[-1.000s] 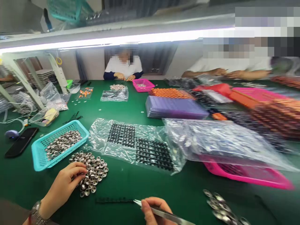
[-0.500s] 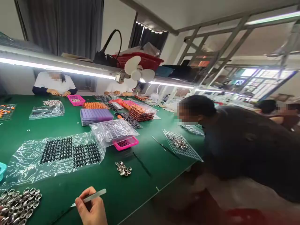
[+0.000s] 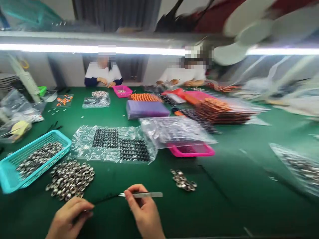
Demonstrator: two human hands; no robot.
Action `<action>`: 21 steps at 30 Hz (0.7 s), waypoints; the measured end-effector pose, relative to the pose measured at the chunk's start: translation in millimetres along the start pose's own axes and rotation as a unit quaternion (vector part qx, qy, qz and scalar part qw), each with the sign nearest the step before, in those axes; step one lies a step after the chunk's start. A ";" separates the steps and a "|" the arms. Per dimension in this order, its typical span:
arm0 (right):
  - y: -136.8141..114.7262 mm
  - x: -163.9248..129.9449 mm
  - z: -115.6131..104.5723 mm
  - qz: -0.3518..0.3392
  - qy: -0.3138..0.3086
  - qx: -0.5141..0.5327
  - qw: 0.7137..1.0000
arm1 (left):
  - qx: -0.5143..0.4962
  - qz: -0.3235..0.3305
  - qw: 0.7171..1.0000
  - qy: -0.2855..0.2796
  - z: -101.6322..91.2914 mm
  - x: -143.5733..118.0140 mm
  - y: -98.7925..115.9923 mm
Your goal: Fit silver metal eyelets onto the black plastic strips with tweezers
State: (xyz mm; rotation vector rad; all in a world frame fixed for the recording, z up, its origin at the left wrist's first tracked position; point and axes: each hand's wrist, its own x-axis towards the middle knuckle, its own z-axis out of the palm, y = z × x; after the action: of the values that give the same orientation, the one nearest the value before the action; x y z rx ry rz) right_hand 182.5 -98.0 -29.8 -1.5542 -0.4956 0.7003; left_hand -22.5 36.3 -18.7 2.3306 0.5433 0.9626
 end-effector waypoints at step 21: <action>-10.5 -5.6 19.4 -0.180 0.002 -0.206 0.962 | 0.068 0.079 0.993 -0.060 37.1 -6.2 30.3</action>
State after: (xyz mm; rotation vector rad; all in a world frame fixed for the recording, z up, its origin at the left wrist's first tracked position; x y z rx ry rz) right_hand 166.0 -86.6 -18.9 -1.7824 -0.9398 0.3229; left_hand 5.2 -2.8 -24.7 2.5668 0.3914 0.8729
